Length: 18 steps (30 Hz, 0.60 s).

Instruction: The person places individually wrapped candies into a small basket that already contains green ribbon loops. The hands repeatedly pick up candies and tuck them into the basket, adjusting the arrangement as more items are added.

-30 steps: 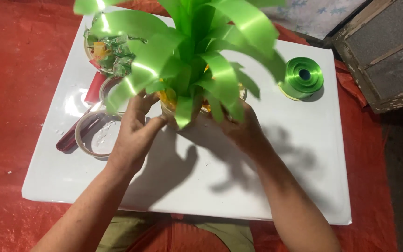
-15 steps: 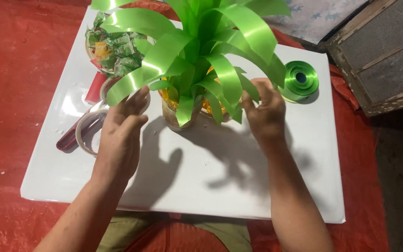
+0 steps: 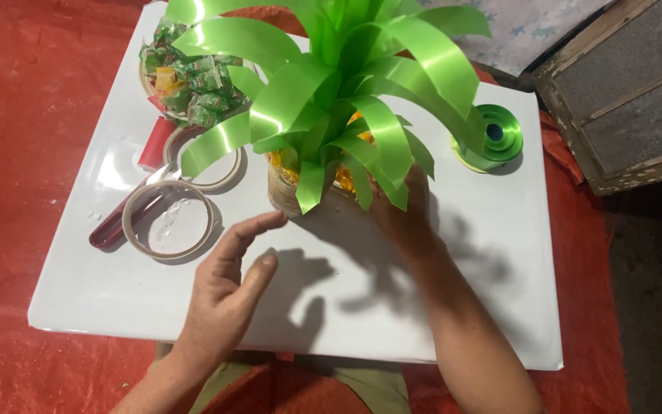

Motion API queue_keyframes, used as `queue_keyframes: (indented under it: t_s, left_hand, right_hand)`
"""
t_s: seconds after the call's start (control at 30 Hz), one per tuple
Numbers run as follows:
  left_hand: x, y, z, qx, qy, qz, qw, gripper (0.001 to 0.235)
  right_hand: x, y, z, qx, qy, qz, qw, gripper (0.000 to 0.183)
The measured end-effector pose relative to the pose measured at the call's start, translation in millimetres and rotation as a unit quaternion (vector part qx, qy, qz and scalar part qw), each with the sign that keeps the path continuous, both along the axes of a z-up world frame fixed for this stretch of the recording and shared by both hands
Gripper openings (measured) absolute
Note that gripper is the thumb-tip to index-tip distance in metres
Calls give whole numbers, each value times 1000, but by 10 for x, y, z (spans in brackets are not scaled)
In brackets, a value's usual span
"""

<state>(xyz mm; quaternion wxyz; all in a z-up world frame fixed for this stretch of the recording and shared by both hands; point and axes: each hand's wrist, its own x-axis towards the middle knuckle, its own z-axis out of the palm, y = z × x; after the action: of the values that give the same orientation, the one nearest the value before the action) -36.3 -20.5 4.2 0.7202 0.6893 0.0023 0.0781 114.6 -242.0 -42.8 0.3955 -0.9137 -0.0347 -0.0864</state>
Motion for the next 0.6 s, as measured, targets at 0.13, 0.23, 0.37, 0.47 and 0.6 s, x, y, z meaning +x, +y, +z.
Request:
queue_keyframes:
  t_s: [0.13, 0.23, 0.37, 0.47, 0.6]
  left_hand:
    - [-2, -50, -8, 34, 2, -11, 999, 35]
    - [-1, -78, 22, 44, 15, -16, 999, 34]
    - [-10, -112, -13, 71, 28, -18, 997, 35]
    - [-15, -147, -25, 67, 43, -16, 997, 35]
    - [4, -209, -60, 66, 31, -31, 997, 35]
  right_hand:
    - [5, 18, 125, 35, -145, 127, 981, 34]
    - [77, -112, -236, 33, -98, 53, 993, 29]
    - [-52, 5, 230, 0, -23, 68, 997, 22]
    - [-15, -28, 253, -65, 25, 74, 995, 36]
    - [174, -263, 103, -12, -22, 100, 995, 40]
